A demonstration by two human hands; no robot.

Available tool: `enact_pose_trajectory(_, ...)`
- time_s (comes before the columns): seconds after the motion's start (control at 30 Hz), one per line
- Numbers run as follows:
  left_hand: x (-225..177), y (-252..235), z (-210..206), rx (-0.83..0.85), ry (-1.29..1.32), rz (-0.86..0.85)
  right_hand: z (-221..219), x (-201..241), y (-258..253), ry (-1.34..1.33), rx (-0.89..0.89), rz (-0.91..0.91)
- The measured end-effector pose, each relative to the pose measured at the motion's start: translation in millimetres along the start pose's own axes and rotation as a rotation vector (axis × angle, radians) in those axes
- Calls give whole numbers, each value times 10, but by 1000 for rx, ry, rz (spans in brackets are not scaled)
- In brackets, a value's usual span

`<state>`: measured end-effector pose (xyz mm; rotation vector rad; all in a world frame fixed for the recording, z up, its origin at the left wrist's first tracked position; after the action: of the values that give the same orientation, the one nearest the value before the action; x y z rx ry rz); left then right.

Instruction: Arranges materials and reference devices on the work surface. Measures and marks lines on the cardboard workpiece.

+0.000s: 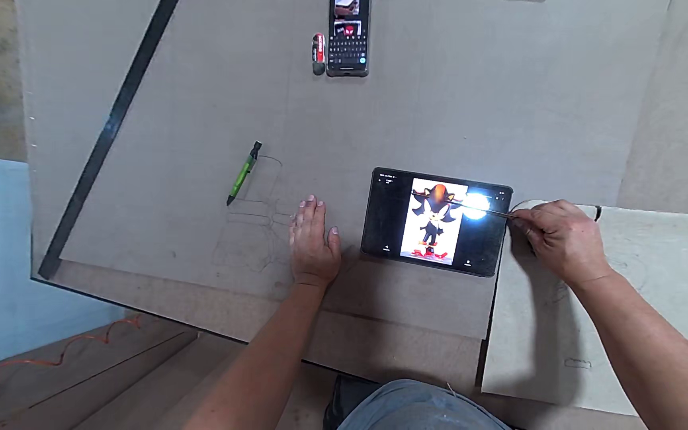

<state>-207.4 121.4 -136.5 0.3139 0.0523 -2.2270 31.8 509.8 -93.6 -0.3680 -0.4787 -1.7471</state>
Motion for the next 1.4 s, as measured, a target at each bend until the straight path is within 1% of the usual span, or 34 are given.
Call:
enact_pose_trajectory(0.37, 0, 5, 15, -5, 8, -14, -178, 202, 416, -41, 67, 23)
enact_pose_trajectory(0.43, -4, 5, 26, 13, 14, -12, -192, 226, 461, -46, 73, 18)
enact_pose_trajectory(0.73, 18, 1, -7, -28, 0, -40, -270, 280, 598, -49, 82, 29)
enact_pose_trajectory(1.4, 18, 1, 2, -23, -5, -34, -282, 315, 626, -54, 78, 17)
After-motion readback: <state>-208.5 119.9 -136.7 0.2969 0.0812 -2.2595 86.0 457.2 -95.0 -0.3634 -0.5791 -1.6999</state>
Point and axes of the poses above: each hand's wrist, its own y-axis away from the middle knuckle, its own z-axis out of the back of the hand, x = y × z, the point moved 3 cm from there along -y, towards the middle knuckle, and after that the axes turned 11 degrees about x, right-handed, at the moved point
